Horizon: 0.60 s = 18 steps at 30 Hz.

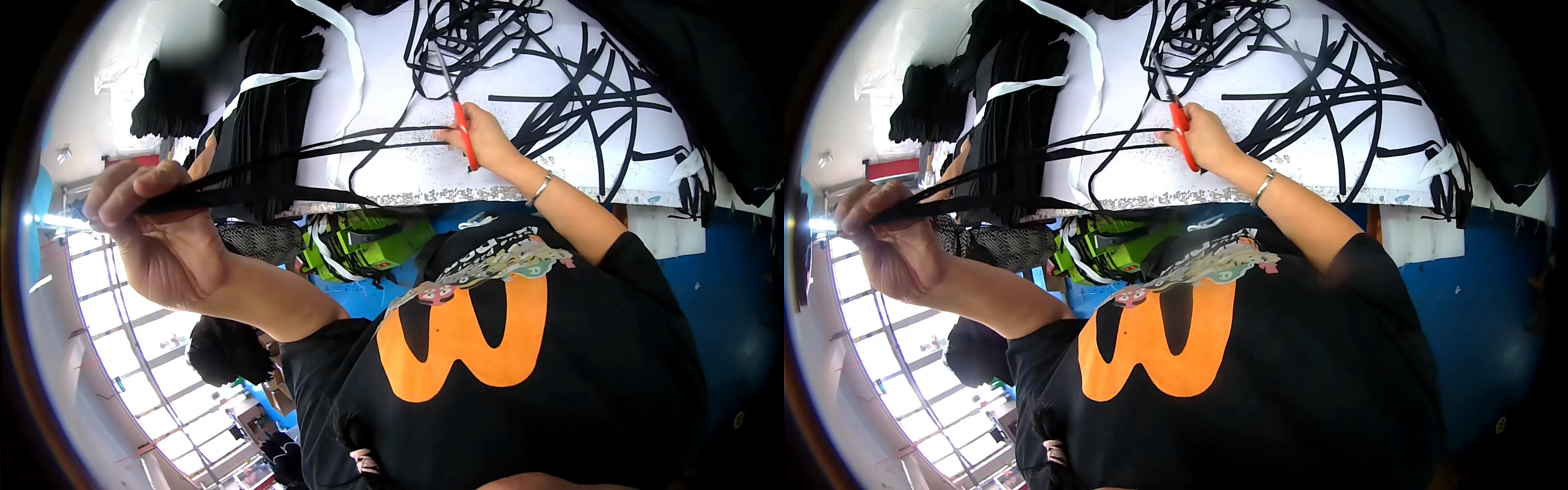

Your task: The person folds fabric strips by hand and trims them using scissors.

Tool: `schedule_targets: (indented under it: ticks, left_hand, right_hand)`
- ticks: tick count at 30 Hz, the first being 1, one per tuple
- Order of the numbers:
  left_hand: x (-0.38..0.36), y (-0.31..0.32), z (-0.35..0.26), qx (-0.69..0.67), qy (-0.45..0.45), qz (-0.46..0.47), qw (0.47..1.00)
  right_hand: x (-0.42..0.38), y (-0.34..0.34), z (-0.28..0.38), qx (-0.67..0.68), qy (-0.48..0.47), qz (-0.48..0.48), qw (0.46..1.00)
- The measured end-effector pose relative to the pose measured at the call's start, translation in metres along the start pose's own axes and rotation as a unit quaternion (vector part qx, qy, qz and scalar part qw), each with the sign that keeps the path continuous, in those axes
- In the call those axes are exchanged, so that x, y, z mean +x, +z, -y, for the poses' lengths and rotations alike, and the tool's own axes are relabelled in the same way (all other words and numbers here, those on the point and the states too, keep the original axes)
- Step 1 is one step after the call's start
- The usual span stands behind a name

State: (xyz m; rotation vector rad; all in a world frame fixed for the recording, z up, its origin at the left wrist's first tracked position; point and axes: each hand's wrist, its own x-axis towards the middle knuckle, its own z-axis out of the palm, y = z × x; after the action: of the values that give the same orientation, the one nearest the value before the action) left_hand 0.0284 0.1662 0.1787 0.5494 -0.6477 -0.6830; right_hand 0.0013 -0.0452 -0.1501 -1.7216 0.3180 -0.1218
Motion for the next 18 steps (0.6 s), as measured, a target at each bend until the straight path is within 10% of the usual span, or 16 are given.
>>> schedule_targets:
  ticks: [5,10,18]
  left_hand:
    - [-0.047,-0.045,-0.017,0.060,0.146,-0.065,0.985]
    - [-0.110,-0.116,-0.012,0.241,0.058,-0.146,0.958]
    - [-0.044,-0.090,0.099,0.271,-0.074,-0.070,0.957]
  right_hand:
    - [-0.012,-0.042,0.029,0.260,0.053,-0.043,0.963]
    - [-0.015,-0.091,0.072,-0.025,-0.292,-0.268,0.918]
    - [-0.037,-0.079,0.166,-0.224,-0.510,-0.145,0.817]
